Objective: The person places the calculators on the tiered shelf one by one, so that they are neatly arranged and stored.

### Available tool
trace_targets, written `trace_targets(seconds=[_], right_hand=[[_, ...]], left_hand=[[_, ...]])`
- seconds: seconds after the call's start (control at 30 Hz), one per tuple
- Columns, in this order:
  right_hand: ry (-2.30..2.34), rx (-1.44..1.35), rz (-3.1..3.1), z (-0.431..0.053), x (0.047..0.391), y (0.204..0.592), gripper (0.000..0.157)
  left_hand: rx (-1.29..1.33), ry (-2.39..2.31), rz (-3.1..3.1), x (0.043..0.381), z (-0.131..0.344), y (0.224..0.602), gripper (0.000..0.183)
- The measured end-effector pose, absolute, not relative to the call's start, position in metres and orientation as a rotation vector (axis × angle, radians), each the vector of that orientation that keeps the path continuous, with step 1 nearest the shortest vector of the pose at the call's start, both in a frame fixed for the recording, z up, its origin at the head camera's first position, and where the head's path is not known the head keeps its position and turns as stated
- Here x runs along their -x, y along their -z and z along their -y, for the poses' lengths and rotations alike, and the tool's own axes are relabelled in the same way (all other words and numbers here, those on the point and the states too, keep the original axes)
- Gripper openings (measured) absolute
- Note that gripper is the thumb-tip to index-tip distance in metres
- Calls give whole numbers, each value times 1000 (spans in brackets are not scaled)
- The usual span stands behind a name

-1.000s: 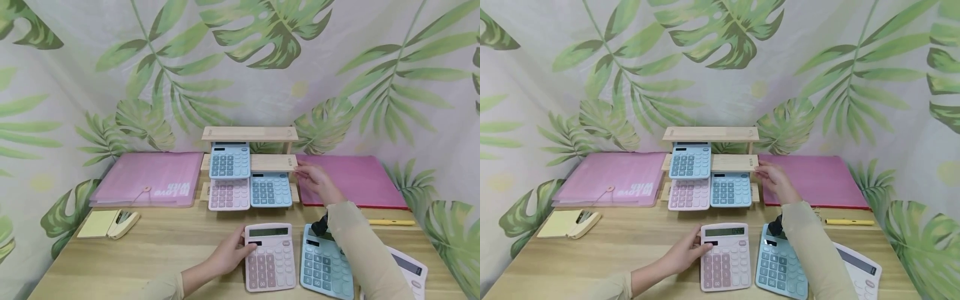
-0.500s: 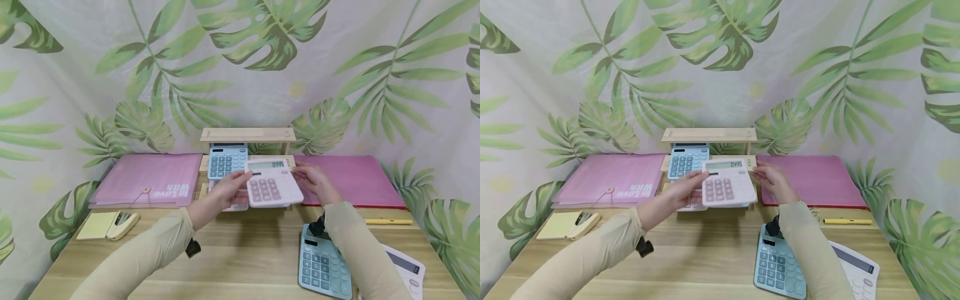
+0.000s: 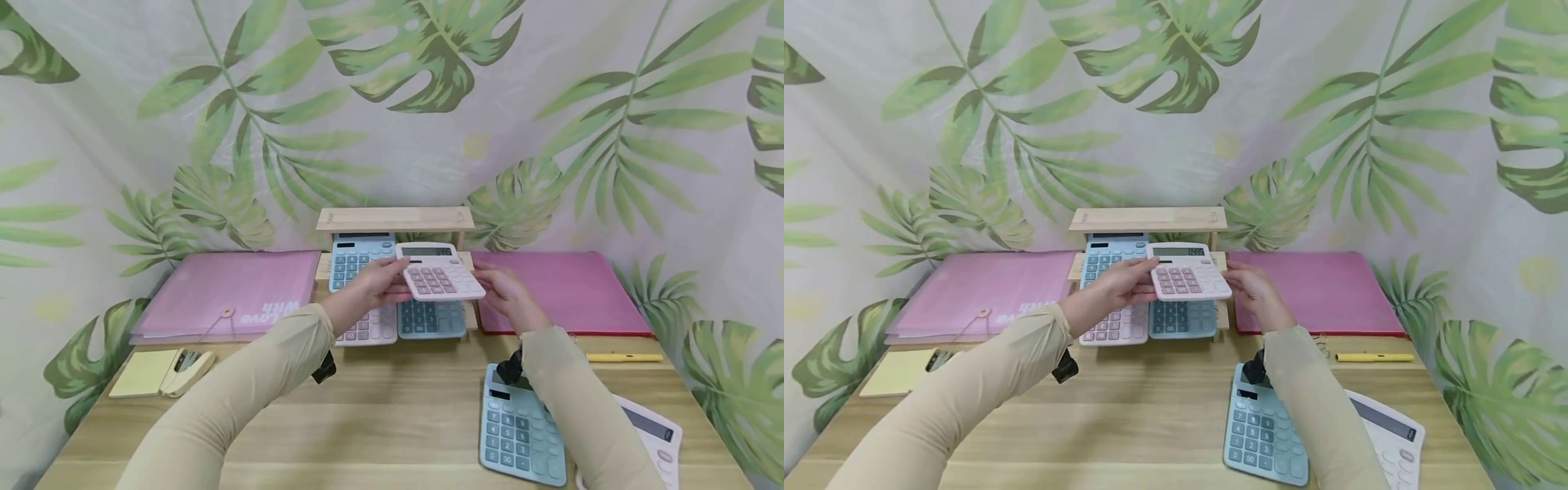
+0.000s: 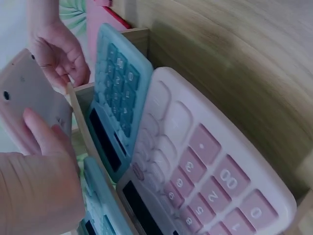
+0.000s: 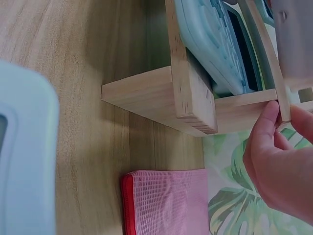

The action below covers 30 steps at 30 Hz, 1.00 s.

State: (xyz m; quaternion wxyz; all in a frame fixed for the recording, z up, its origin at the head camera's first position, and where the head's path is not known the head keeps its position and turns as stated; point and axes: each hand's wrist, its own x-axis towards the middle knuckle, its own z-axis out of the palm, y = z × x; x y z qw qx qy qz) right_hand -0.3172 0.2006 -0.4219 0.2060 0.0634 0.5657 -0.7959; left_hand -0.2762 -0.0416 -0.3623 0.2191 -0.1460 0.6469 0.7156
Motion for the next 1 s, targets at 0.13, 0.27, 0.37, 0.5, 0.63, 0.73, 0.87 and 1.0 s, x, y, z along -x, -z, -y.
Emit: trace_targets(seconds=[0.13, 0.27, 0.37, 0.5, 0.63, 0.73, 0.87, 1.0], right_hand=[[2225, -138, -1552, -199, 317, 419, 56], [2234, -145, -1544, -199, 316, 418, 56], [2240, -147, -1536, -199, 316, 417, 56], [2230, -150, -1545, -199, 317, 417, 57], [2220, -151, -1564, -199, 316, 419, 57], [2221, -141, -1556, -198, 315, 419, 58], [2219, -157, -1565, -199, 315, 420, 58], [2221, -161, -1572, -199, 315, 420, 57]], left_hand=[[416, -2053, -1723, 272, 41, 357, 57], [389, -2121, -1672, 261, 40, 351, 73], [324, -2142, -1654, 254, 40, 349, 79], [249, -2096, -1702, 248, 43, 353, 77], [144, -1972, -1874, 246, 44, 361, 79], [69, -1874, -2015, 244, 44, 368, 82], [-10, -1788, -2170, 243, 44, 376, 81], [-27, -1759, -2286, 244, 41, 383, 77]])
